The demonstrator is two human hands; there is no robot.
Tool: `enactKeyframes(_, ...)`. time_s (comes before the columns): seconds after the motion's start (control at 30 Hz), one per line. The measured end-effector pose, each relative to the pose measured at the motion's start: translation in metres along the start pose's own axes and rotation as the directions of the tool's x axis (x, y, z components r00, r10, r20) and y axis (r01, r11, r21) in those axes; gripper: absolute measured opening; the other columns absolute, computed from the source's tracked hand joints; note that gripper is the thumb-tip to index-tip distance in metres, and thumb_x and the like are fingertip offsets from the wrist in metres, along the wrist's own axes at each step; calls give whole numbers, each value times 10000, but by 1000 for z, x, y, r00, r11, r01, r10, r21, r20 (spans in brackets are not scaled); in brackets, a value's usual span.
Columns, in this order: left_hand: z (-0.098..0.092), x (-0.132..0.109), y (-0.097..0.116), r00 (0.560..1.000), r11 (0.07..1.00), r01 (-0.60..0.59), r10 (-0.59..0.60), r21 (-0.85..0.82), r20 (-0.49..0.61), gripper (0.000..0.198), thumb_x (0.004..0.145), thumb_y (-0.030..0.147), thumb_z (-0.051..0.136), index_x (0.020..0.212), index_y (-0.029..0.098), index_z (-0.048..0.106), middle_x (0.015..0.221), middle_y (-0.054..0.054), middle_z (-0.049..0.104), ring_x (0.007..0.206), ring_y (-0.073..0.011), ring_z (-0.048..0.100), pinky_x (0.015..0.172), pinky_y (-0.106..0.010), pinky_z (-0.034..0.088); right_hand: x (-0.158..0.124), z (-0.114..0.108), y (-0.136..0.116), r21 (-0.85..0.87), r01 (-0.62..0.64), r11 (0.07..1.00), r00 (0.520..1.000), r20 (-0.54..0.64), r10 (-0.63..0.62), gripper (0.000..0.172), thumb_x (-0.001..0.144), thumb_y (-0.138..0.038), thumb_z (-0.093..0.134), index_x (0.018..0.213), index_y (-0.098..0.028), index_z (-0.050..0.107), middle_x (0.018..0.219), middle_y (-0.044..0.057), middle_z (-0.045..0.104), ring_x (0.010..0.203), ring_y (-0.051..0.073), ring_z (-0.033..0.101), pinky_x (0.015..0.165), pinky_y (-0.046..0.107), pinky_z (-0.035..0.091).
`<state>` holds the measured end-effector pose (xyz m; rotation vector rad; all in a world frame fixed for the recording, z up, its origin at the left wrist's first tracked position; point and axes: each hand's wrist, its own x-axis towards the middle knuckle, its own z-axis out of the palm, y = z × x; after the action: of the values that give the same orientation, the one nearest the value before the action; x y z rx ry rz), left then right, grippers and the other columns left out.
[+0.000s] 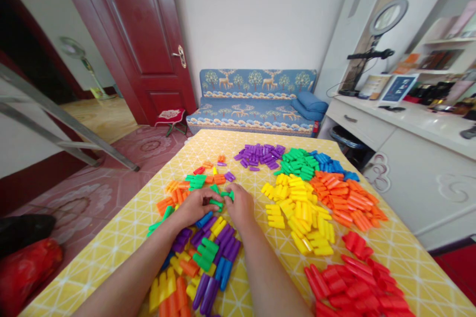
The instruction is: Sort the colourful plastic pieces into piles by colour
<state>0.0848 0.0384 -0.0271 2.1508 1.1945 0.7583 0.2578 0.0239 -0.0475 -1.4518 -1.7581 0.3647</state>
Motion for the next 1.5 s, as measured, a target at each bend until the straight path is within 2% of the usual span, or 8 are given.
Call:
enactKeyframes(0.13,-1,2,-3,988,990,53,-71,-134,-135,205,706,222,685,897,153,709,802,-39,679,640,-135,562,596,-239,448,0,7,2,245,-8,970,997,-67,26,301,731,-186,560,1030,-200,592,1013,57,649,963,202,600,859,345,461)
enactKeyframes(0.2,-2,4,-5,973,973,83,-125,-216,-192,223,731,219,652,933,136,695,860,-59,690,664,-141,580,614,-252,469,0,8,1,308,-25,951,997,-66,47,311,719,-185,570,1029,-189,595,1012,63,649,962,203,600,863,349,462)
enactKeyframes(0.3,-3,5,-5,965,961,76,-138,-266,-224,248,743,178,611,976,137,686,894,-67,695,701,-149,602,655,-270,492,-2,7,-3,346,19,938,1000,-21,-13,328,711,-165,571,1036,-198,602,1047,58,644,993,196,591,893,349,450)
enactKeyframes(0.4,-4,4,0,972,972,42,-94,-233,-217,249,727,143,609,961,154,693,912,-59,694,713,-148,601,673,-270,498,-3,6,-8,361,65,930,997,7,-73,336,716,-189,598,1052,-210,602,1059,52,646,994,196,590,897,347,449)
enactKeyframes(0.53,-4,3,7,976,984,29,-67,-176,-210,250,708,106,604,938,160,686,892,-46,683,703,-140,583,663,-257,492,-2,5,-11,397,65,916,997,3,-72,251,767,-226,581,1013,-205,626,1015,48,662,955,187,600,878,330,452)
enactKeyframes(0.73,-2,3,7,991,990,-9,-9,-139,-131,219,668,70,616,874,142,639,809,-18,638,678,-127,568,653,-242,473,-1,4,-8,401,81,912,996,9,-92,143,791,-218,568,889,-189,668,874,43,665,842,176,605,779,297,454)
enactKeyframes(1.27,0,1,6,995,991,-45,33,-124,-97,156,707,112,610,857,153,595,773,4,600,652,-116,545,622,-223,439,0,4,-8,413,53,909,998,18,-66,126,775,-212,576,846,-187,676,830,36,660,799,170,596,740,281,435)
enactKeyframes(1.5,4,2,0,995,989,6,-20,-150,-94,463,721,138,618,1177,174,545,821,0,599,650,-119,579,591,-221,462,-2,5,-3,416,-4,910,999,-29,17,155,791,-278,566,866,-188,668,838,30,676,799,177,604,749,289,449)
